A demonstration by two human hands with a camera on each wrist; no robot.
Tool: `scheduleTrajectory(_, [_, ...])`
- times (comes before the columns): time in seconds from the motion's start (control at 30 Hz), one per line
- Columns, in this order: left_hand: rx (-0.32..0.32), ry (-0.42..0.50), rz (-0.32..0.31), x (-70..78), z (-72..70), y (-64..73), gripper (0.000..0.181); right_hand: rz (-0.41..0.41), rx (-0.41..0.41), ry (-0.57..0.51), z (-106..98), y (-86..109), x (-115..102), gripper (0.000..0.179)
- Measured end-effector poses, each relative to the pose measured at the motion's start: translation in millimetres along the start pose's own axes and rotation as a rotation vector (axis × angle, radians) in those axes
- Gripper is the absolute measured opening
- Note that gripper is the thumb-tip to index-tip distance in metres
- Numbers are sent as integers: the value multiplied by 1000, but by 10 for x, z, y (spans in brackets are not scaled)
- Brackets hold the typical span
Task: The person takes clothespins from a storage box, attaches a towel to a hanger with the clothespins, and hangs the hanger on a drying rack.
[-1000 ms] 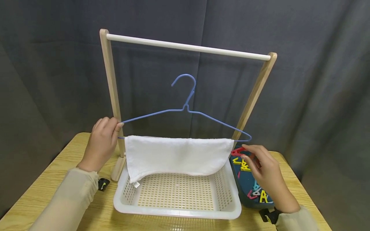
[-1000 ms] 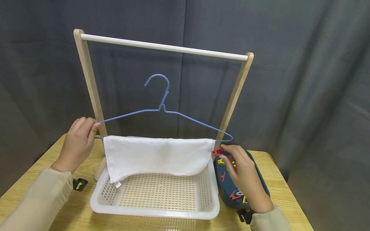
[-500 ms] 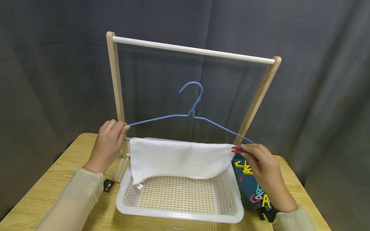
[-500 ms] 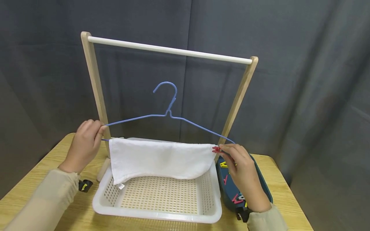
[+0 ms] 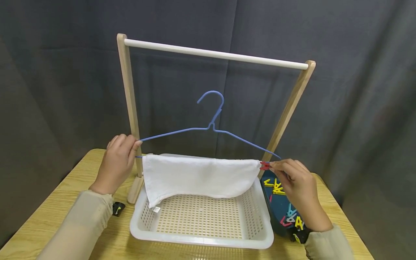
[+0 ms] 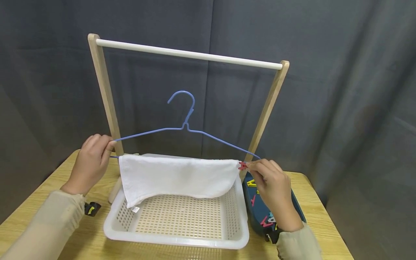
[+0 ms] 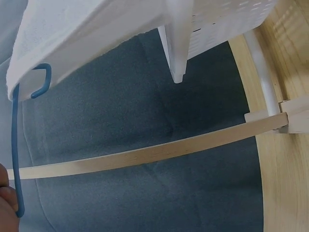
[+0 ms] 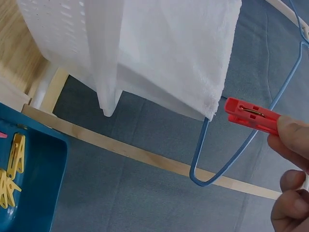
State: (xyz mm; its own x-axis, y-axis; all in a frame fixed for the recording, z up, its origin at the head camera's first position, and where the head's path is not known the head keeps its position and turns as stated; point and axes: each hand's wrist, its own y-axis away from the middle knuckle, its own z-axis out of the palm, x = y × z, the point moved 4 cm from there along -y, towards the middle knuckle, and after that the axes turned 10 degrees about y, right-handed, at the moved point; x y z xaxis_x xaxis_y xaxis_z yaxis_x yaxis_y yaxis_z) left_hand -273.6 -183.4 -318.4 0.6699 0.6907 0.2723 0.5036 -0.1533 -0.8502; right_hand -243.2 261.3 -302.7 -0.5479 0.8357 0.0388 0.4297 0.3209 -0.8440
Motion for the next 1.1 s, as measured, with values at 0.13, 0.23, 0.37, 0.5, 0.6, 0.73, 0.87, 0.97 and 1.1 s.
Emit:
scheduleTrajectory(0.13, [-2,-3,-7,4,-11,18,37,3,18,-27,13,-24,1,30])
scheduleTrajectory(0.23, [2,-1,3,17,-14,25,30,-7,28,-23,23,-34,6,30])
scheduleTrajectory(0.37, [22,6,46,39,-10,-3,43,-25,19,35,11,-59,11,30])
scheduleTrajectory(0.5, [23,1,52,46,-24,-11,49,-26,-12,76,-1,-86,-1,29])
scheduleTrajectory(0.6, [27,-3,46,57,-39,5,51,-30,-41,100,5,-93,-16,27])
scheduleTrajectory(0.73, [41,7,56,86,-39,4,51,-31,-43,127,4,-105,-13,26])
scheduleTrajectory(0.87, [54,19,69,107,-28,-19,49,-21,-26,139,-5,-123,2,25])
scheduleTrajectory(0.97, [65,27,73,115,-32,-19,49,-16,-26,149,1,-127,5,24])
scheduleTrajectory(1.1, [76,39,82,123,-45,-2,49,-18,-34,164,14,-121,5,25])
